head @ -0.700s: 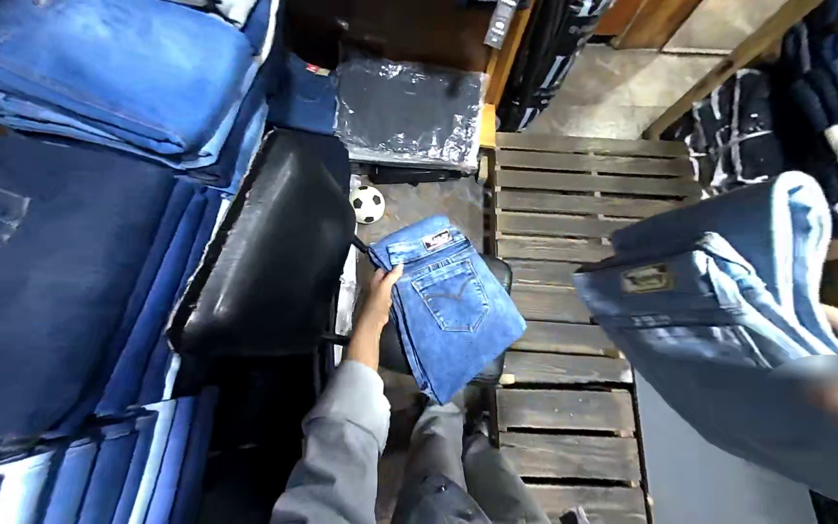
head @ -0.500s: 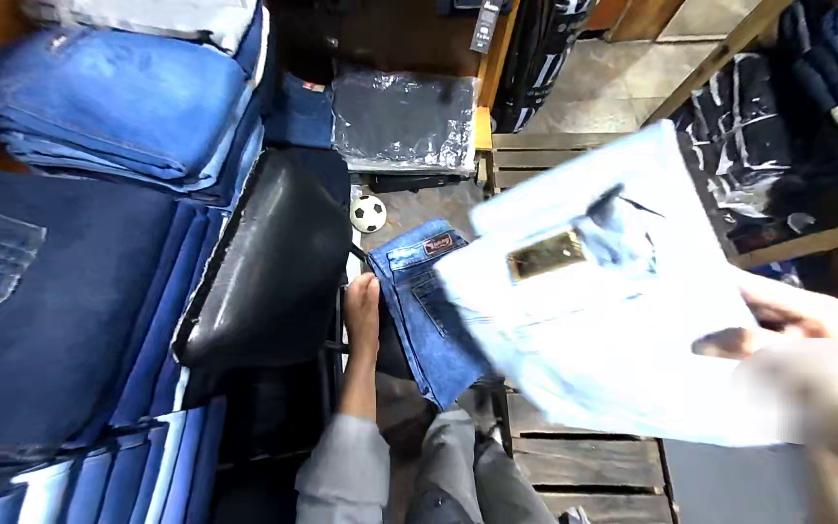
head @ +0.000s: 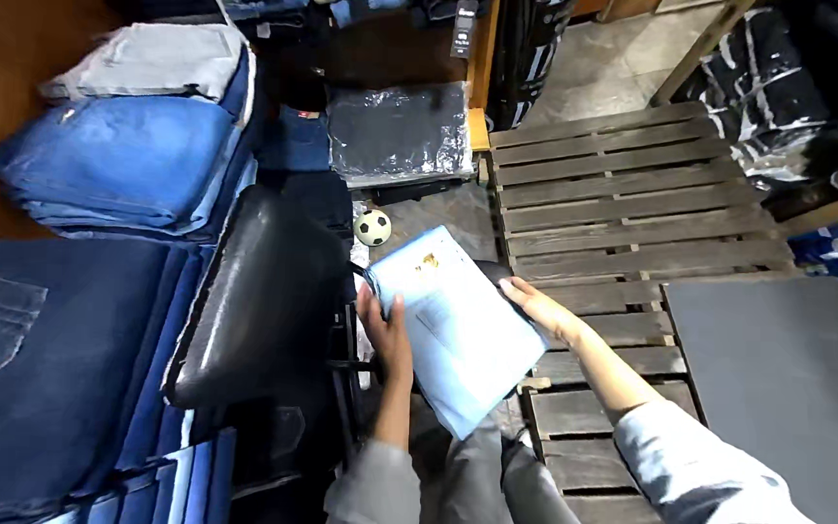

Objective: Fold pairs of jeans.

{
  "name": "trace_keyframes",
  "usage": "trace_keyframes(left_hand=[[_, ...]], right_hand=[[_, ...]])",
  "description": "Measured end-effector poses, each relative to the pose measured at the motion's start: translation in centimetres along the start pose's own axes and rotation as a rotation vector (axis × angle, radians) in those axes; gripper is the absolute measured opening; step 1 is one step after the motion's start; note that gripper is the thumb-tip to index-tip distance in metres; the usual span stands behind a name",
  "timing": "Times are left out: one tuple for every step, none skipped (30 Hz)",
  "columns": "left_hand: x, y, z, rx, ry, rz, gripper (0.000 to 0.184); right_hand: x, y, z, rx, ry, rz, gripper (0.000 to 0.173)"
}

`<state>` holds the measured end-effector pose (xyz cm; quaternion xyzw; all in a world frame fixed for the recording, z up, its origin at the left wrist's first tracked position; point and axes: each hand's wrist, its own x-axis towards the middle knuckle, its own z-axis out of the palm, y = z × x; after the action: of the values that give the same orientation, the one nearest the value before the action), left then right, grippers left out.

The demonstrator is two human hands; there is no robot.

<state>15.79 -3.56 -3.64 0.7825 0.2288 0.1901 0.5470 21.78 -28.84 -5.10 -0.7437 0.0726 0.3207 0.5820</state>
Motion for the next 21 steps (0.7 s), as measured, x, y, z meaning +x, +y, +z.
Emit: trace_keyframes(left_hand=[[1.6,0.2,0.7,0.005,0.013,0.026,0.04],[2.7,-0.1,1.4,0.011,0.022,-0.008,0.039],[3.6,-0.7,2.1,0.001,0.035,-0.086,0.038],[4.3,-1.2,2.6,-0.008,0.051,-0.174,0.036],[4.5,-1.3,2.7,-0.012,0.047,-0.246,0.038],[4.1,-1.2,2.3,-0.02,0.027,-0.285,0.042],[3.1,-1.0,1.7,-0.028,0.001,-0.31,0.046],[1.5,-0.5,0.8,-0.018,-0.038,-0.352,0.051],[-0.3,0.0,0.2,-0.003,-0.081,-0.406,0.055],[-2.2,0.4,-0.3,0.019,-0.115,-0.462,0.057],[-3.8,0.5,-0.7,0.032,-0.14,-0.512,0.058],[-5.1,0.5,-0.8,0.035,-0.129,-0.547,0.056],[-5.9,0.4,-0.8,0.031,-0.115,-0.562,0.052],[-6.4,0.4,-0.8,0.033,-0.093,-0.55,0.046],[-6.6,0.5,-0.9,0.038,-0.065,-0.505,0.04],[-6.5,0.8,-1.0,0.039,-0.045,-0.445,0.035],[-6.2,1.3,-0.8,0.04,-0.03,-0.389,0.033],[-5.8,1.5,-0.6,0.035,-0.026,-0.351,0.034],[-5.3,1.5,-0.4,0.038,-0.029,-0.348,0.035],[-5.0,1.1,-0.2,0.04,-0.04,-0.377,0.037],[-4.7,0.8,0.1,0.042,-0.054,-0.427,0.041]], right_hand=[[0.5,0.2,-0.4,-0.006,-0.017,0.012,0.058],[0.6,0.6,-0.5,-0.012,-0.031,0.028,0.063],[0.6,0.8,-0.6,-0.021,-0.043,0.046,0.063],[0.4,0.8,-0.9,-0.03,-0.065,0.053,0.057],[0.3,0.8,-1.3,-0.034,-0.121,0.05,0.052],[0.4,1.2,-1.7,-0.038,-0.179,0.031,0.051],[0.6,1.5,-1.9,-0.029,-0.221,0.011,0.051],[0.7,1.7,-1.8,-0.008,-0.242,-0.005,0.051],[0.8,1.7,-1.6,0.014,-0.248,-0.025,0.049],[0.9,1.7,-1.4,0.03,-0.248,-0.049,0.046],[1.1,1.7,-1.4,0.042,-0.247,-0.073,0.043],[1.1,1.7,-1.3,0.052,-0.248,-0.097,0.04],[1.1,1.7,-1.3,0.066,-0.248,-0.12,0.038],[1.1,1.7,-1.3,0.082,-0.244,-0.148,0.035],[1.1,1.6,-1.1,0.099,-0.245,-0.175,0.031],[1.0,1.2,-1.0,0.113,-0.251,-0.2,0.03],[1.0,0.5,-0.9,0.117,-0.256,-0.222,0.03],[1.2,-0.3,-1.0,0.09,-0.257,-0.237,0.031],[1.5,-0.9,-1.0,0.028,-0.249,-0.231,0.036],[1.9,-1.2,-0.9,-0.062,-0.239,-0.201,0.042],[2.4,-1.4,-0.7,-0.162,-0.23,-0.165,0.049]])
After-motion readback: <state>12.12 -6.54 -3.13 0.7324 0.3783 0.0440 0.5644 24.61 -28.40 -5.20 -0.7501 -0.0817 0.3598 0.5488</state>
